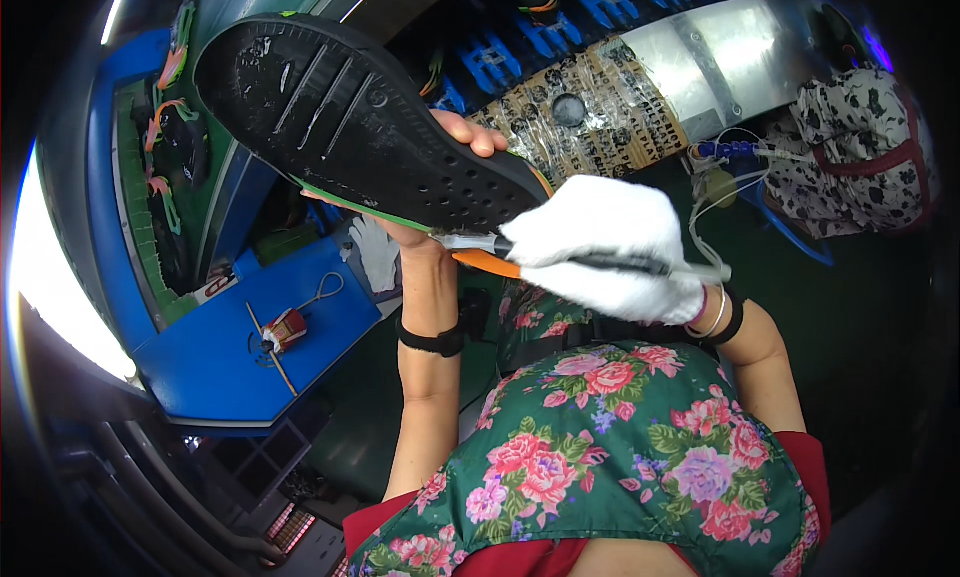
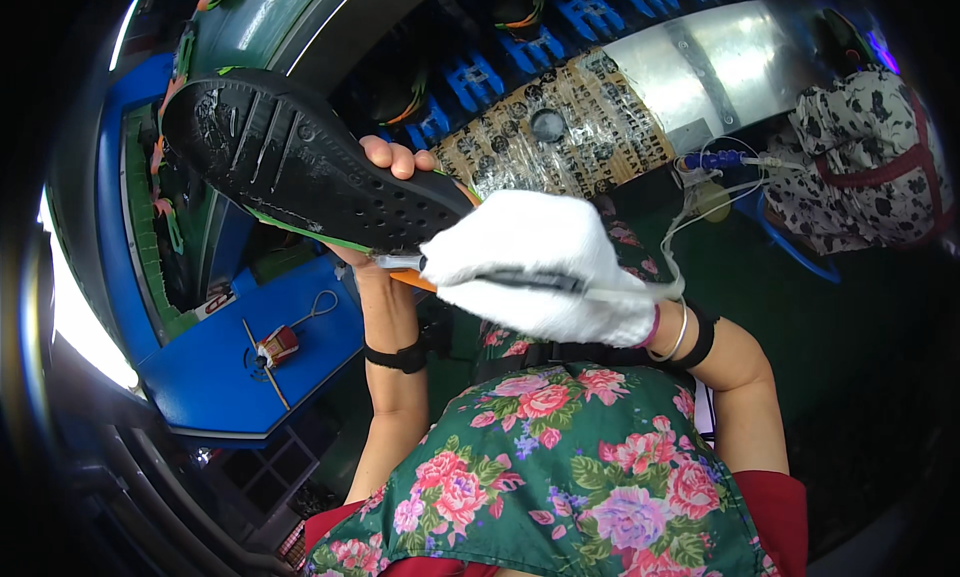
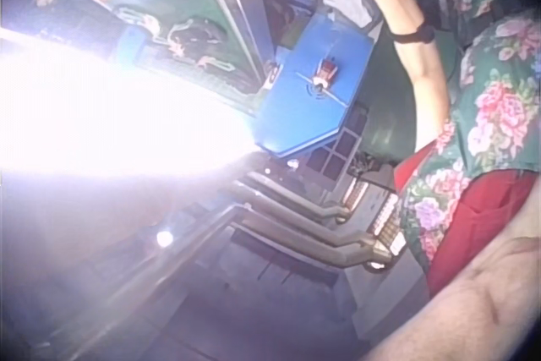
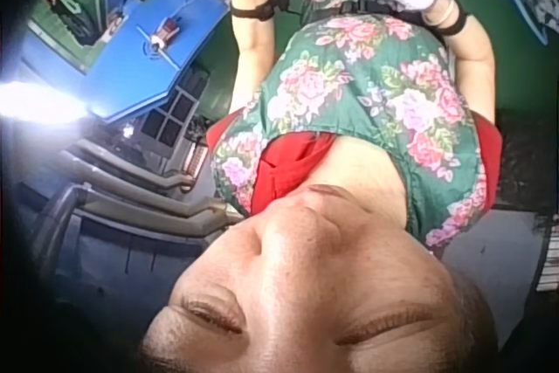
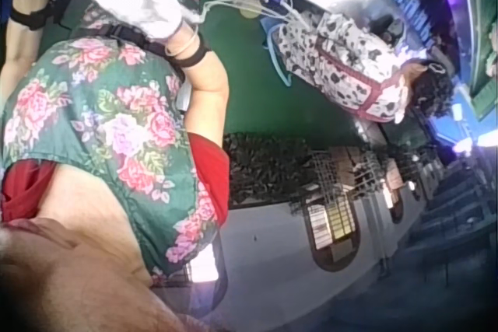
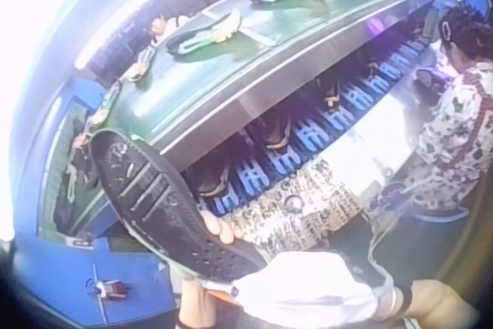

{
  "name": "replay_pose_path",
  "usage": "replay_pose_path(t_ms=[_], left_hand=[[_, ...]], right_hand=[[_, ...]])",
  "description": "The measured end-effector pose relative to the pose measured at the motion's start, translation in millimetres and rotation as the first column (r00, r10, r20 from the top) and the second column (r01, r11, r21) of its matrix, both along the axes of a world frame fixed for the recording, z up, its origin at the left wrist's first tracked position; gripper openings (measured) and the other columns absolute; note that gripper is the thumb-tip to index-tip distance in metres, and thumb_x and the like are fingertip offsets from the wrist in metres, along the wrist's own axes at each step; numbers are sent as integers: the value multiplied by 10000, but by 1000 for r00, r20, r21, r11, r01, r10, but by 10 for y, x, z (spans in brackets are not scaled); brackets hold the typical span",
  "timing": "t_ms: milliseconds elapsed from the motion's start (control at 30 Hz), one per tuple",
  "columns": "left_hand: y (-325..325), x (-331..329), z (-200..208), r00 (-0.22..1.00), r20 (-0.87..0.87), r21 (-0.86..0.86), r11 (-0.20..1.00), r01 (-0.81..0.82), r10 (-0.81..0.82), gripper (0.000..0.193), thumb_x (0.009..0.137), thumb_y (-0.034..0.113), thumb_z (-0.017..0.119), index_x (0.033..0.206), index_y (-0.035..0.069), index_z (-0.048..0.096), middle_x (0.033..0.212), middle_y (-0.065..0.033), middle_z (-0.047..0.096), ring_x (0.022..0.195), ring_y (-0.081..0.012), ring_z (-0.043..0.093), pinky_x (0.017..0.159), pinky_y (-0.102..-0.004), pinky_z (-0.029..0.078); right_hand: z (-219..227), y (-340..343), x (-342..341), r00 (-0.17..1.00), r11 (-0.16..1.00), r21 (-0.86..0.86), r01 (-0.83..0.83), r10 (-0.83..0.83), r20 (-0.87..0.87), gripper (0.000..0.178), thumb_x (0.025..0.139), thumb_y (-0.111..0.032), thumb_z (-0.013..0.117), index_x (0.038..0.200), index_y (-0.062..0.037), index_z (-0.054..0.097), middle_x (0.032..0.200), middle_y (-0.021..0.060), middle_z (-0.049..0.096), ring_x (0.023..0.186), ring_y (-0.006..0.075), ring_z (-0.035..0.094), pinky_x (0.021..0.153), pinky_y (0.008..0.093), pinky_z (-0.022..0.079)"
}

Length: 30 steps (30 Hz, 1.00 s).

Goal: The person is applying a liquid substance, likely adhesive or primer, to the underside of shoe soles using a brush.

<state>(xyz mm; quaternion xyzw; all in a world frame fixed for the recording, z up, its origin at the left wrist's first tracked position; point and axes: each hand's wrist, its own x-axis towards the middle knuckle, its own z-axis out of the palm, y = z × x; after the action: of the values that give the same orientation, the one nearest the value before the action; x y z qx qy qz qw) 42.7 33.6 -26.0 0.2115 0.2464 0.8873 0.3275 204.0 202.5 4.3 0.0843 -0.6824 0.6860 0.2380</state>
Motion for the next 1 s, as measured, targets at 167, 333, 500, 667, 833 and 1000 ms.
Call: replay_pose_path(t_ms=[167, 333, 500, 667, 833, 1000], left_hand=[[-18, -45, 23, 1000, -15, -20, 1000, 15, -15, 1063, 990, 924, 406, 1257, -75, 653, 1150, -211, 711, 1063, -349, 730, 1045, -557, 554], [-16, -78, 61, 994, -104, -82, 996, 17, -25, 935, 1030, 819, 488, 1238, -75, 665, 1115, -214, 719, 1064, -354, 732, 1039, -553, 550], [3, -118, 87, 990, -140, -80, 997, 0, -11, 861, 1029, 745, 559, 1231, -86, 663, 1111, -213, 722, 1056, -356, 730, 1045, -548, 542], [21, -162, 118, 985, -166, -80, 997, 25, -38, 795, 1029, 682, 606, 1219, -89, 658, 1113, -218, 721, 1049, -358, 729, 1051, -549, 536], [49, -209, 163, 974, -226, -79, 997, 15, -32, 749, 1035, 639, 621, 1209, -88, 658, 1105, -223, 723, 1037, -361, 733, 1055, -548, 533], [80, -252, 198, 970, -243, -68, 998, 0, -17, 744, 1030, 634, 636, 1208, -88, 666, 1086, -221, 729, 1042, -357, 738, 1058, -543, 534]], right_hand=[[-3, 21, 20, 998, 994, 101, 48, -45, -33, 218, 805, -9, 909, 1013, -37, 850, 1063, 126, 851, 904, 293, 803, 805, 385, 625], [1, 39, 41, 999, 998, 49, -40, 38, 26, 234, 823, -46, 927, 1043, -67, 851, 1047, 100, 840, 951, 279, 808, 824, 390, 642], [-7, 57, 38, 999, 997, 69, 30, -28, -23, 207, 798, -8, 911, 991, -48, 848, 1042, 131, 848, 902, 281, 804, 788, 387, 623], [-11, 65, 44, 997, 995, -100, -19, 26, 76, 226, 791, -2, 911, 1003, -47, 848, 1046, 131, 847, 906, 287, 805, 796, 387, 625], [11, 88, 61, 1000, 986, 167, 2, 3, -30, 223, 795, -11, 917, 1006, -46, 855, 1049, 137, 846, 892, 279, 798, 781, 380, 613], [36, 124, 70, 998, 997, 81, 15, -20, 57, 260, 823, -46, 921, 1075, -56, 859, 1063, 117, 841, 900, 283, 790, 780, 391, 631]])
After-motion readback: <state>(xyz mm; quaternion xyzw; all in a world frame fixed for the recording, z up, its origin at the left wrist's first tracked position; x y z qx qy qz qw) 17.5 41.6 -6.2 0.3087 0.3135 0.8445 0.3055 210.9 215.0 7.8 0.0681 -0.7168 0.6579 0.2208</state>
